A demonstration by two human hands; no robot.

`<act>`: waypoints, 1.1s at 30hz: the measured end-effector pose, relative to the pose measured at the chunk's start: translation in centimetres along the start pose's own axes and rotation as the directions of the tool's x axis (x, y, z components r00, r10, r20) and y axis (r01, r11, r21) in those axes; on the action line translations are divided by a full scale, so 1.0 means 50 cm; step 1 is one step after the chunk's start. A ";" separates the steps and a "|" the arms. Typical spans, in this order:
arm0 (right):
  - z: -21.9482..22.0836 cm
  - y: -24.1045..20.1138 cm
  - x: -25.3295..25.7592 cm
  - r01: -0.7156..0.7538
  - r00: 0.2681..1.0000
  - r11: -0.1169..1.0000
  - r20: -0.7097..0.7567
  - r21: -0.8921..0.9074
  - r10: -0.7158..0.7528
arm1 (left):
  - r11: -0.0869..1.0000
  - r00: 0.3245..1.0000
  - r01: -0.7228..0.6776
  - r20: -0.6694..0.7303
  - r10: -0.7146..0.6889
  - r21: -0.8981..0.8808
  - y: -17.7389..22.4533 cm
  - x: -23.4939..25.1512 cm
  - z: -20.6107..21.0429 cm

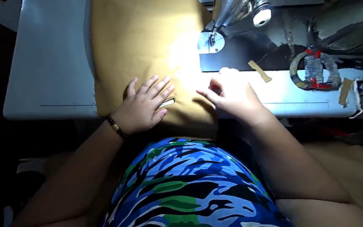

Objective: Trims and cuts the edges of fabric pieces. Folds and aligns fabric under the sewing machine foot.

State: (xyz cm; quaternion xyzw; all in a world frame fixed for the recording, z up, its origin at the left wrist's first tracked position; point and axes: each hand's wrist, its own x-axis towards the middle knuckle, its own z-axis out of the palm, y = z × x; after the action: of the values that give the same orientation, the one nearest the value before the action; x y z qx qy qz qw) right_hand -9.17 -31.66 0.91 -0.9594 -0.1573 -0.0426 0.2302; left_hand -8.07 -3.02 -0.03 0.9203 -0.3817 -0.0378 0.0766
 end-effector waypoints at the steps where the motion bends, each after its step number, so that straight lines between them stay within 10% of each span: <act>1: -0.002 -0.021 0.008 -0.035 0.998 0.999 0.050 -0.026 0.037 | 1.000 1.000 -0.007 -0.002 0.007 0.011 -0.003 0.010 -0.003; 10: 0.023 -0.081 0.001 -0.141 0.969 0.989 0.211 0.044 0.129 | 0.999 0.999 -0.030 0.016 0.030 -0.017 0.009 0.062 0.006; 23: 0.056 -0.041 -0.005 -0.012 0.988 0.730 -0.105 0.683 0.114 | 0.997 0.986 0.039 -0.162 -0.050 -0.067 0.054 0.035 0.021; 33: -0.005 -0.121 -0.001 0.119 0.991 0.976 -0.079 0.183 -0.106 | 0.882 0.941 -0.018 -0.307 -0.144 -0.471 0.054 0.065 0.019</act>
State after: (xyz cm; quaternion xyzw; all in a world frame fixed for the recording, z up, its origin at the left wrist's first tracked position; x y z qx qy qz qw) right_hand -11.17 -26.68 3.72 -0.9210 -0.2067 -0.0735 0.3218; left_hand -7.78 -7.31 -0.53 0.8797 -0.3123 0.0249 0.3578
